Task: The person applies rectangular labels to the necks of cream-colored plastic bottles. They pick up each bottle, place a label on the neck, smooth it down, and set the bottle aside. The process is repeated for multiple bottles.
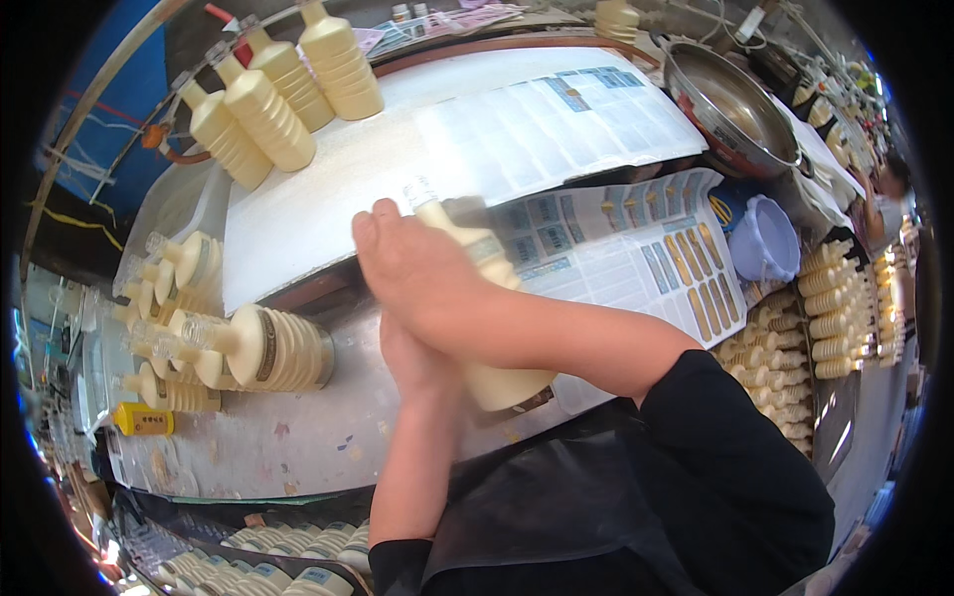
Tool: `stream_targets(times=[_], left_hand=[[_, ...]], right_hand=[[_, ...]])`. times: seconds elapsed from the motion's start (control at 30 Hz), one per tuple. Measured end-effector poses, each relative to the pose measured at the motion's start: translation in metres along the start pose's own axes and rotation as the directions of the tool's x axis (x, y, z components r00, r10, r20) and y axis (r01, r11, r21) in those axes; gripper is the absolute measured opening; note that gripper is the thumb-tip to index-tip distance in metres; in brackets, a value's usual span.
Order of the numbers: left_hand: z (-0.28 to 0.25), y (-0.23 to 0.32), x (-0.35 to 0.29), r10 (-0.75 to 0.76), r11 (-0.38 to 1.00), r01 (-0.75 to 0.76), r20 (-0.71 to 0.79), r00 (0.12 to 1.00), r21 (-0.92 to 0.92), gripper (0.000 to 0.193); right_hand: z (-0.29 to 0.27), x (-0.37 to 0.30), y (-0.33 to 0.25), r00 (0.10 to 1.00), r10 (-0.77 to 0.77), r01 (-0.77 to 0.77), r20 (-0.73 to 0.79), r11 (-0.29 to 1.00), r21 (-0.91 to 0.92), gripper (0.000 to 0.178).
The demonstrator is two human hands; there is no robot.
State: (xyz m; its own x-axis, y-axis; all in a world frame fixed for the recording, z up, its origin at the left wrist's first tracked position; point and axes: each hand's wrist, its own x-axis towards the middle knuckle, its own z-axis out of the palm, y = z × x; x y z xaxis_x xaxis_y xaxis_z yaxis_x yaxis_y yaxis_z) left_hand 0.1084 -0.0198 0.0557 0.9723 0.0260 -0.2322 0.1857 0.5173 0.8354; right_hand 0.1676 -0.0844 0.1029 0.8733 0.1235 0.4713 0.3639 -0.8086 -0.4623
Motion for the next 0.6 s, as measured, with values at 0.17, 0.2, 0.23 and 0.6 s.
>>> stream_targets(times=[0.17, 0.2, 0.23, 0.6], left_hand=[[0.003, 0.005, 0.003, -0.019, 0.983, 0.030, 0.059, 0.998, -0.181, 0.044], [0.006, 0.007, 0.002, -0.045, 0.980, 0.053, 0.044, 0.998, -0.192, 0.045], [0.005, 0.005, 0.004, -0.008, 0.996, 0.013, 0.052, 0.999, -0.083, 0.043], [-0.013, -0.008, 0.011, 0.074, 0.993, -0.077, 0.036, 0.997, 0.085, 0.035]], right_hand=[[-0.023, -0.006, 0.008, 0.998, -0.062, 0.063, 0.017, 0.994, -0.095, 0.024], [-0.032, -0.009, 0.015, 0.999, -0.035, 0.035, 0.016, 0.999, -0.037, 0.025], [-0.043, -0.013, 0.027, 1.000, -0.008, 0.007, 0.017, 1.000, 0.020, 0.027], [-0.042, -0.041, 0.110, 0.964, 0.256, -0.173, -0.069, 0.803, 0.570, 0.036]])
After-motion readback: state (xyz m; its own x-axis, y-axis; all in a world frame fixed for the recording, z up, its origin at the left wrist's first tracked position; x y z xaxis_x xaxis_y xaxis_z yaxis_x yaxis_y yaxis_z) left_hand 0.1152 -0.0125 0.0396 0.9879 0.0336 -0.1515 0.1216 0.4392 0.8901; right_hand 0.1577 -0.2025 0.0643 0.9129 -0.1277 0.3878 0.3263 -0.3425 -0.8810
